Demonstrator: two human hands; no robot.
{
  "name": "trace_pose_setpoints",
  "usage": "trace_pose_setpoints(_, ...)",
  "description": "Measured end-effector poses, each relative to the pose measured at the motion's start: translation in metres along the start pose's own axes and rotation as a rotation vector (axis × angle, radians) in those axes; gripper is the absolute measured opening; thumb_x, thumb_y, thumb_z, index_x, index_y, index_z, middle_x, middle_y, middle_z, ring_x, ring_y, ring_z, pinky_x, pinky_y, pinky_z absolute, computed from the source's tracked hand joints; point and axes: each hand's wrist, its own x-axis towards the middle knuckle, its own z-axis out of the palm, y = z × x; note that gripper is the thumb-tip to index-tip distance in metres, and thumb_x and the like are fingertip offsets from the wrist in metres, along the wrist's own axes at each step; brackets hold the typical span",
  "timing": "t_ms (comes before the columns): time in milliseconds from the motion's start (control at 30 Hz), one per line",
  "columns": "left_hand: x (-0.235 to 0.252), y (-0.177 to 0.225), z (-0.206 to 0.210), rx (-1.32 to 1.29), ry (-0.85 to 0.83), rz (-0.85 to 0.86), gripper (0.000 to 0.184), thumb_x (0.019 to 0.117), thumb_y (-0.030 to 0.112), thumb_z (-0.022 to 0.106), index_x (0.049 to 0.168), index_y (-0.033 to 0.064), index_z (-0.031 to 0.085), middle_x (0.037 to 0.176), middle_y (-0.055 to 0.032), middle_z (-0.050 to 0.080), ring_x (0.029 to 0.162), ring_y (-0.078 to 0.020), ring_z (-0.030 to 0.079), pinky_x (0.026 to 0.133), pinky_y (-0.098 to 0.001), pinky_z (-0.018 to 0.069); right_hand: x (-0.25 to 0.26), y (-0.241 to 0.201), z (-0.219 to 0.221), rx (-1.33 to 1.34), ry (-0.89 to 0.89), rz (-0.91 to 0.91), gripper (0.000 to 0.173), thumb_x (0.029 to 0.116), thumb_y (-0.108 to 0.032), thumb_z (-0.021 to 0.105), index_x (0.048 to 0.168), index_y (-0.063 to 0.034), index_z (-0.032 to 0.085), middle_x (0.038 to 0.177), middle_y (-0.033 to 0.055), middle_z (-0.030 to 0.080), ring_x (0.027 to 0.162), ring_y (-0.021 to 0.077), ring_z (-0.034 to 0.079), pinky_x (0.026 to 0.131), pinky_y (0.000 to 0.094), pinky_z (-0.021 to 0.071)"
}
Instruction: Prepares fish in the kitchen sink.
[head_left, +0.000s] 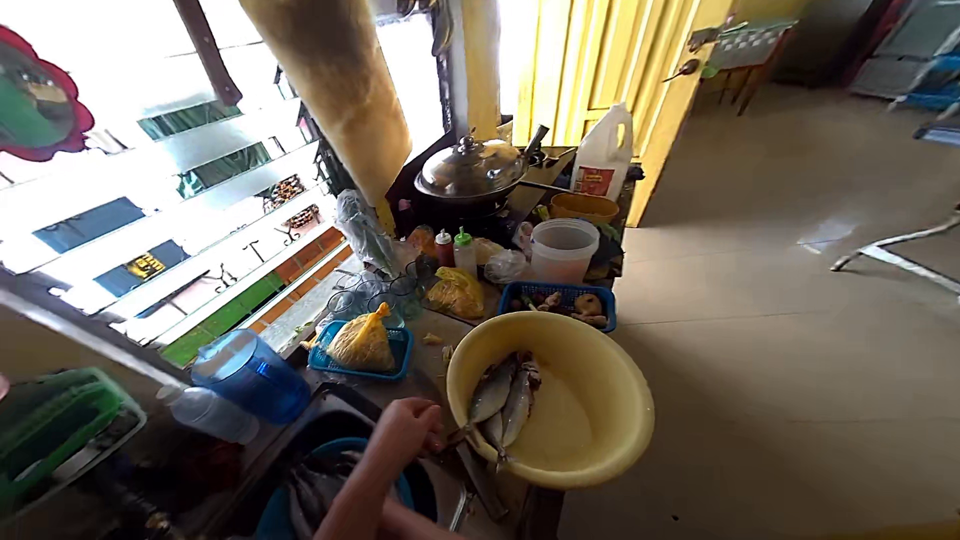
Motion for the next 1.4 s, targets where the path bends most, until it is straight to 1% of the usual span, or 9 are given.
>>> trace_pose_setpoints(200, -0.021, -0.162, -0.096, -0.288, 0.420, -0.294, 0.030, 0.1078, 0.026, 0.054, 0.119, 0.0010, 0.066, 0.093, -0.0105, 0.071, 0.075, -0.0179, 0.067, 0.067, -0.0348, 0.0556, 0.049, -0.013, -0.057, 0.121, 0.097, 0.046, 0.037, 0.1115, -0.022, 0.040, 0.141, -0.0038, 0.053, 0.129, 0.0187, 0.063, 0.099, 0.0313, 0.070, 0.081, 0.0471, 0.0592)
trace_pose_setpoints(367, -0.034, -0.267, -0.105, -0.700, 0.702, -0.398, 0.024, 0.1075, 0.018, 0.053, 0.118, -0.0027, 0.061, 0.085, -0.0098, 0.065, 0.067, -0.0147, 0.062, 0.061, -0.0303, 0.0525, 0.085, 0.000, -0.032, -0.485, 0.106, -0.128, 0.034, 0.1033, -0.016, 0.054, 0.132, 0.0010, 0.062, 0.131, 0.0202, 0.064, 0.117, 0.0278, 0.065, 0.102, 0.0450, 0.0509)
trace_pose_setpoints(467, -0.038, -0.274, -0.104, -0.873, 0.733, -0.305, 0.024, 0.1066, 0.012, 0.052, 0.123, -0.0052, 0.058, 0.092, -0.0141, 0.067, 0.073, -0.0176, 0.066, 0.066, -0.0317, 0.0565, 0.093, 0.012, 0.002, -0.907, 0.087, -0.155, 0.046, 0.0989, -0.023, 0.061, 0.139, -0.0011, 0.060, 0.143, 0.0224, 0.056, 0.136, 0.0348, 0.052, 0.115, 0.0503, 0.0415)
trace_pose_setpoints(633, -0.046, -0.249, -0.108, -0.850, 0.475, -0.102, 0.027, 0.1087, 0.010, 0.048, 0.127, -0.0062, 0.061, 0.110, -0.0184, 0.073, 0.095, -0.0253, 0.074, 0.085, -0.0397, 0.0603, 0.116, 0.026, 0.043, -1.279, 0.098, -0.225, 0.056, 0.0967, -0.019, 0.062, 0.150, -0.0051, 0.050, 0.155, 0.0195, 0.045, 0.145, 0.0413, 0.038, 0.113, 0.0647, 0.0322)
trace_pose_setpoints(833, -0.045, -0.250, -0.110, -0.970, 0.684, -0.129, 0.027, 0.1094, 0.011, 0.046, 0.126, -0.0060, 0.060, 0.107, -0.0193, 0.071, 0.091, -0.0253, 0.072, 0.080, -0.0385, 0.0590, 0.142, 0.029, 0.062, -1.443, 0.119, -0.191, 0.064, 0.0988, -0.016, 0.058, 0.158, -0.0044, 0.035, 0.154, 0.0242, 0.045, 0.146, 0.0432, 0.037, 0.116, 0.0653, 0.0281)
trace_pose_setpoints(933, -0.041, -0.260, -0.102, -0.988, 0.826, -0.181, 0.025, 0.1083, 0.012, 0.049, 0.121, -0.0042, 0.063, 0.098, -0.0161, 0.070, 0.082, -0.0223, 0.070, 0.072, -0.0361, 0.0583, 0.146, 0.025, 0.069, -1.411, 0.090, -0.134, 0.060, 0.1001, -0.015, 0.054, 0.156, -0.0043, 0.036, 0.145, 0.0226, 0.055, 0.138, 0.0402, 0.049, 0.115, 0.0593, 0.0351)
trace_pose_setpoints(1067, -0.035, -0.266, -0.077, -1.073, 0.943, -0.287, 0.031, 0.1089, 0.017, 0.048, 0.130, -0.0038, 0.056, 0.111, -0.0200, 0.064, 0.090, -0.0262, 0.063, 0.076, -0.0407, 0.0535, 0.134, 0.009, 0.071, -1.217, 0.162, -0.042, 0.050, 0.1086, -0.024, 0.037, 0.156, -0.0088, 0.035, 0.135, 0.0191, 0.064, 0.122, 0.0365, 0.065, 0.099, 0.0568, 0.0522)
trace_pose_setpoints(1300, -0.041, -0.244, -0.014, -1.414, 0.606, -0.430, 0.049, 0.1115, 0.042, 0.036, 0.110, -0.0015, 0.059, 0.091, -0.0155, 0.068, 0.078, -0.0251, 0.067, 0.070, -0.0395, 0.0562, 0.121, -0.027, 0.040, -0.842, 0.190, -0.192, 0.044, 0.1127, -0.032, 0.034, 0.131, -0.0017, 0.061, 0.127, 0.0199, 0.066, 0.122, 0.0319, 0.063, 0.106, 0.0510, 0.0473)
trace_pose_setpoints(1400, -0.045, -0.227, 0.005, -1.466, 0.397, -0.448, 0.075, 0.1085, 0.060, 0.021, 0.112, -0.0036, 0.061, 0.093, -0.0165, 0.072, 0.081, -0.0259, 0.071, 0.073, -0.0392, 0.0582, 0.096, -0.038, 0.036, -0.645, 0.175, -0.370, 0.039, 0.1123, -0.025, 0.036, 0.115, 0.0019, 0.065, 0.103, 0.0159, 0.066, 0.095, 0.0240, 0.064, 0.091, 0.0421, 0.0505)
